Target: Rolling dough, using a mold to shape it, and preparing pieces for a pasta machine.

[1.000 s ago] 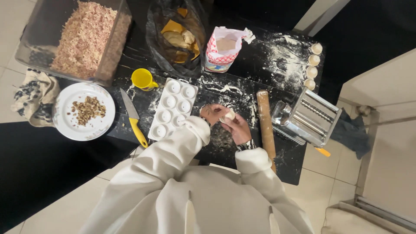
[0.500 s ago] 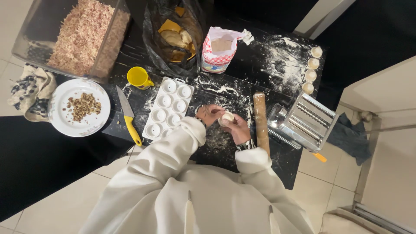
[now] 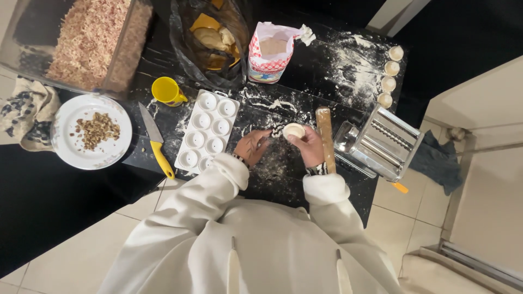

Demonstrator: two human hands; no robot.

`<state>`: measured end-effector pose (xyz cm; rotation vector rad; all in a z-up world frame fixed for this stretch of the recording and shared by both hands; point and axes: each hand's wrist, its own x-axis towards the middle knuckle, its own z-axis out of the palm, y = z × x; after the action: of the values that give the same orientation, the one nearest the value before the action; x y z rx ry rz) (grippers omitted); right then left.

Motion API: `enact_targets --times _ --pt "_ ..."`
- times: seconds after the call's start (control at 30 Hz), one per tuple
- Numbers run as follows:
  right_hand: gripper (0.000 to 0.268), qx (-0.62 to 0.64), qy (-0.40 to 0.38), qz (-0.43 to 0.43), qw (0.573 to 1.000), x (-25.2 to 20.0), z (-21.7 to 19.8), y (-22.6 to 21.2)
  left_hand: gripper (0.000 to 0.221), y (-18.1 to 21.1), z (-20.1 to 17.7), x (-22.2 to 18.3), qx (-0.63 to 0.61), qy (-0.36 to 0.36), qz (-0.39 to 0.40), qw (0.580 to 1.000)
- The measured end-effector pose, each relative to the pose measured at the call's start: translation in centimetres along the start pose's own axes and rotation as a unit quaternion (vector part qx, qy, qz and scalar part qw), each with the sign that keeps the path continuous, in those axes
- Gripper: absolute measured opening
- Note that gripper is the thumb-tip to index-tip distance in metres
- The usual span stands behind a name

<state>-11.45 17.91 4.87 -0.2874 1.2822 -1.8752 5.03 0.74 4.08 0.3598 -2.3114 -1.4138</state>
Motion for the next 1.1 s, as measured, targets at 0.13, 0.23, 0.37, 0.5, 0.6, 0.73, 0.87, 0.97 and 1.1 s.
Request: enact_targets --times 0.13,0.23,0.37,0.5,0.6,0.73,0.87,0.97,1.1 --pt "0.039 -0.332 0.049 -0.09 0.938 0.1 0.3 -1.5 0.041 1.4 -1.0 -0.1 0.01 -0.005 -0.007 1.0" --pt "0.036 -0.225 0.065 -0.063 0.97 0.9 -0.2 -1.1 0.054 4.0 -2.0 0.8 0.044 -0.038 -0.006 0.998" --pt "0.036 0.019 0.033 0.056 0.998 0.7 0.8 -0.2 0.075 6.5 -2.1 1.8 0.123 -0.036 0.07 0.989" --pt "0.032 0.085 0.003 0.058 0.995 0.8 1.0 1.1 0.087 6.9 -1.7 2.0 0.203 -0.047 0.058 0.976" --pt "0.031 0.089 -0.004 0.046 0.995 0.9 1.1 1.1 0.091 6.9 -1.6 1.7 0.224 -0.062 0.049 0.971" --pt "0.032 0.087 -0.005 0.04 0.995 0.4 1.4 0.4 0.093 7.1 -1.7 0.9 0.239 -0.074 0.049 0.967" --pt "0.035 0.096 0.0 0.039 0.995 0.8 1.4 -0.2 0.091 6.1 -1.1 -0.4 0.247 -0.071 0.069 0.964" --pt "0.036 0.084 0.038 0.035 0.995 1.1 0.9 -0.3 0.084 5.8 -0.6 -1.8 0.266 -0.097 0.094 0.955" --pt "0.036 0.083 0.059 0.035 0.994 1.3 0.2 0.0 0.073 5.6 -0.4 -2.7 0.268 -0.124 0.112 0.949"
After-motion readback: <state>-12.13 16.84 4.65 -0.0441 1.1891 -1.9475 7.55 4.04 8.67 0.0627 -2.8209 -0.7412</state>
